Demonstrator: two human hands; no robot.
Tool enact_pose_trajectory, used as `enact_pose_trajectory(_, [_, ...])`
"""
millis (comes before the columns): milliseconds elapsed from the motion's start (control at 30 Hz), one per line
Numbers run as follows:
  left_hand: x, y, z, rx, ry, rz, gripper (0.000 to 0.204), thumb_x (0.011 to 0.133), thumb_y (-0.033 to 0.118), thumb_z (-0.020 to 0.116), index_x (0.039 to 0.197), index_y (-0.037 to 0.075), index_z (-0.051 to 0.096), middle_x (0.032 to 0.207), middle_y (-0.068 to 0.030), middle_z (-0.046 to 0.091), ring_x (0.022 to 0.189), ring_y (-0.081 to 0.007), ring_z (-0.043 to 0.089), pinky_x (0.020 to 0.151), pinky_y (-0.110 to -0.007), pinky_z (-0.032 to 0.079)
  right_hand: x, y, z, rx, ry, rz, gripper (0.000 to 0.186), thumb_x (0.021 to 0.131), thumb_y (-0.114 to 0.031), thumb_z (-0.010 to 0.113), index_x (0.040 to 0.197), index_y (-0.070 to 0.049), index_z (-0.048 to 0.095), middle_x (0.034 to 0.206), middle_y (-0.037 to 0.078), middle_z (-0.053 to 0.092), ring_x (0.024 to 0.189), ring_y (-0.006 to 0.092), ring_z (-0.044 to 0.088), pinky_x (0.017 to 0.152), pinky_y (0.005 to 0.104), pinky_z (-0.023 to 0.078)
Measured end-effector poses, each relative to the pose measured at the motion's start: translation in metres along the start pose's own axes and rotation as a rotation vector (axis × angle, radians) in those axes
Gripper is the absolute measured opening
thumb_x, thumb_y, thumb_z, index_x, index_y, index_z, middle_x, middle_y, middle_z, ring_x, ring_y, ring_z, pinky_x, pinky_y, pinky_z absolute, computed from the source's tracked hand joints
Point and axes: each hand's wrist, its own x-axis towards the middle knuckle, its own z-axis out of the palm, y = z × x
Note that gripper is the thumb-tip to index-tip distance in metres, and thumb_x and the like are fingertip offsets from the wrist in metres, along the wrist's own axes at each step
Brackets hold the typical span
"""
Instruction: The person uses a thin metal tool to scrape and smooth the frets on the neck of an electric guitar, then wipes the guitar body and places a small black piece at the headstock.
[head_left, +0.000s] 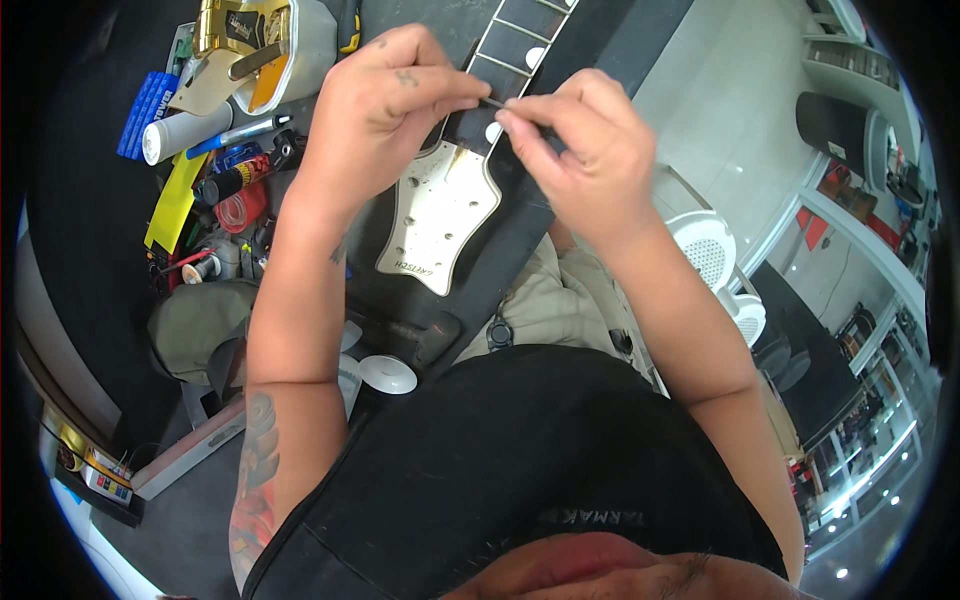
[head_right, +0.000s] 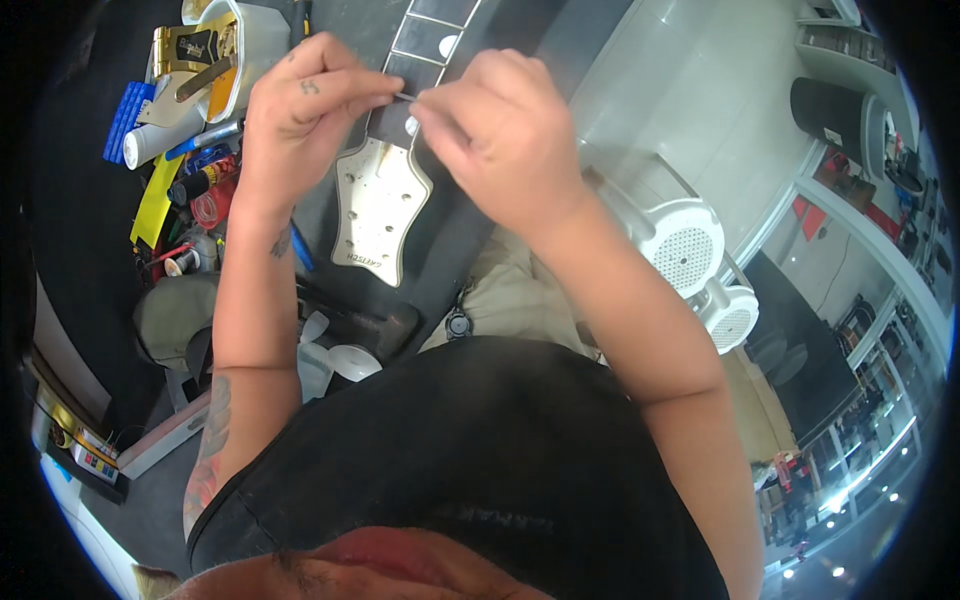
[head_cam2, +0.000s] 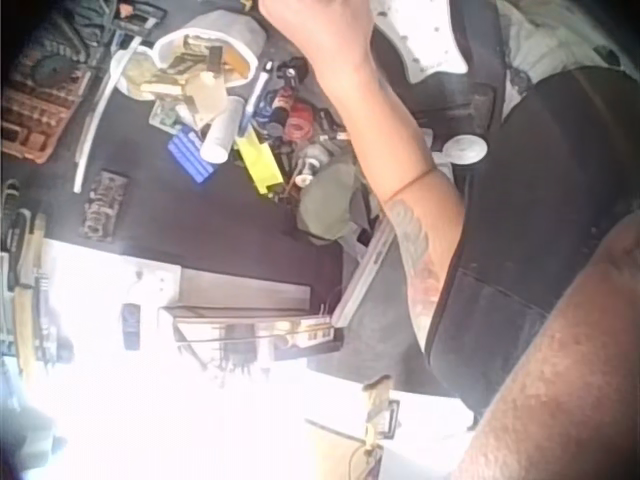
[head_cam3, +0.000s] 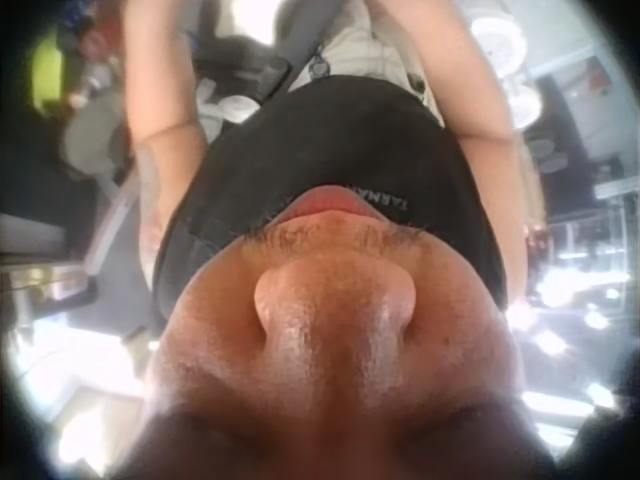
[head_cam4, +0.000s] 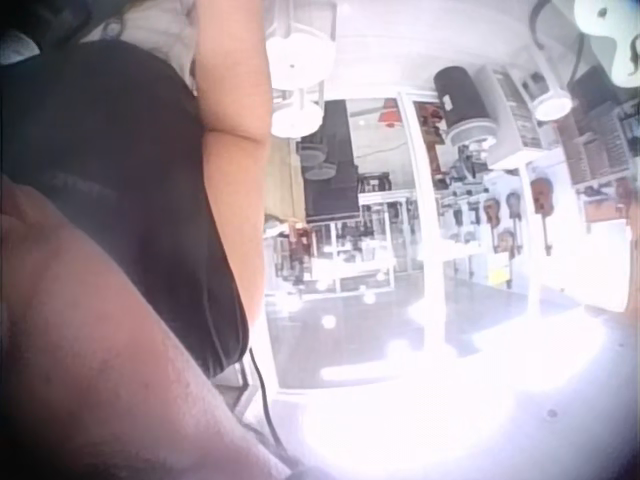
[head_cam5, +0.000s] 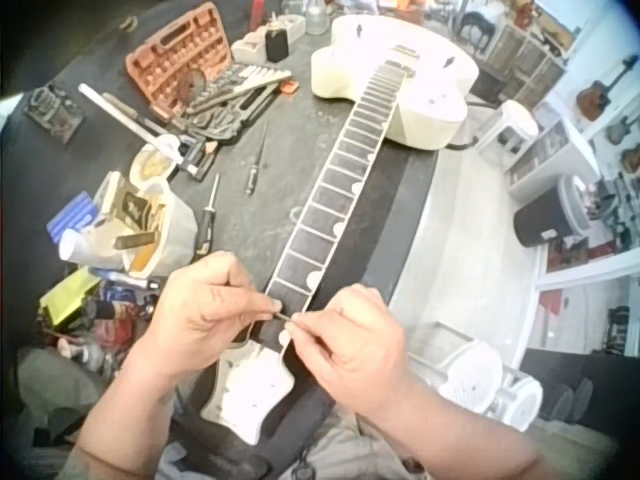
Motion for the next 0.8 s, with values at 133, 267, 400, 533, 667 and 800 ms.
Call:
enact_pose_trajectory(133, [-0.026, 0.002, -0.005, -0.028, -0.058, -0.071, 0.026, 0.079, -0.003, 0.087, 0.102, 0.009, 0.087, 0.081, -0.0062, 0.065, 0.075, -0.0249, 0.068, 0.066, -0.036, 0.053, -0.013, -0.014, -0.001, 0.005, -0.094, -0.03, 0.018, 0.078, -0.004, 0.092, 0.092, -0.008, 0.082, 0.082, 0.005, 0.065, 0.077, 0.0247, 0.063, 0.072, 0.0385, 0.05])
enact_pose_trajectory(267, [-0.012, 0.001, -0.008, -0.007, -0.087, -0.02, 0.033, 0.079, -0.007, 0.085, 0.107, 0.01, 0.088, 0.083, -0.0035, 0.065, 0.077, -0.0198, 0.066, 0.07, -0.032, 0.054, -0.01, -0.009, 0.002, 0.004, -0.046, -0.016, 0.017, 0.078, -0.007, 0.091, 0.09, -0.01, 0.079, 0.083, 0.004, 0.064, 0.08, 0.0266, 0.063, 0.075, 0.0406, 0.049])
enact_pose_trajectory(400, [0.0, -0.001, 0.0, -0.028, -0.042, -0.011, 0.036, 0.078, -0.009, 0.084, 0.108, 0.011, 0.089, 0.082, -0.0034, 0.065, 0.076, -0.0196, 0.066, 0.069, -0.032, 0.054, -0.003, 0.0, -0.002, 0.003, -0.001, 0.024, 0.017, 0.077, -0.007, 0.091, 0.089, -0.01, 0.079, 0.084, 0.004, 0.064, 0.081, 0.0267, 0.064, 0.076, 0.0404, 0.05])
enact_pose_trajectory(533, [-0.025, 0.003, -0.006, -0.035, -0.103, -0.043, 0.033, 0.08, -0.008, 0.085, 0.107, 0.01, 0.089, 0.081, -0.0034, 0.064, 0.076, -0.0197, 0.065, 0.069, -0.032, 0.052, -0.015, -0.014, -0.002, 0.004, -0.075, -0.007, 0.016, 0.078, -0.007, 0.091, 0.088, -0.011, 0.079, 0.084, 0.003, 0.066, 0.082, 0.0264, 0.064, 0.076, 0.0403, 0.05])
enact_pose_trajectory(667, [-0.015, 0.003, -0.007, -0.032, -0.098, -0.027, 0.031, 0.08, -0.006, 0.086, 0.106, 0.011, 0.089, 0.08, -0.0044, 0.065, 0.075, -0.0209, 0.066, 0.067, -0.034, 0.053, -0.012, -0.006, 0.0, 0.013, -0.049, -0.028, 0.016, 0.079, -0.007, 0.091, 0.088, -0.011, 0.079, 0.084, 0.003, 0.067, 0.082, 0.026, 0.065, 0.077, 0.0401, 0.05])
enact_pose_trajectory(800, [0.001, 0.0, 0.003, -0.053, -0.033, -0.019, 0.028, 0.08, -0.002, 0.088, 0.104, 0.011, 0.089, 0.08, -0.0048, 0.064, 0.073, -0.0219, 0.067, 0.065, -0.035, 0.053, -0.005, 0.005, -0.003, -0.019, -0.008, -0.004, 0.015, 0.079, -0.009, 0.091, 0.089, -0.011, 0.08, 0.085, 0.003, 0.067, 0.082, 0.026, 0.065, 0.077, 0.0404, 0.051])
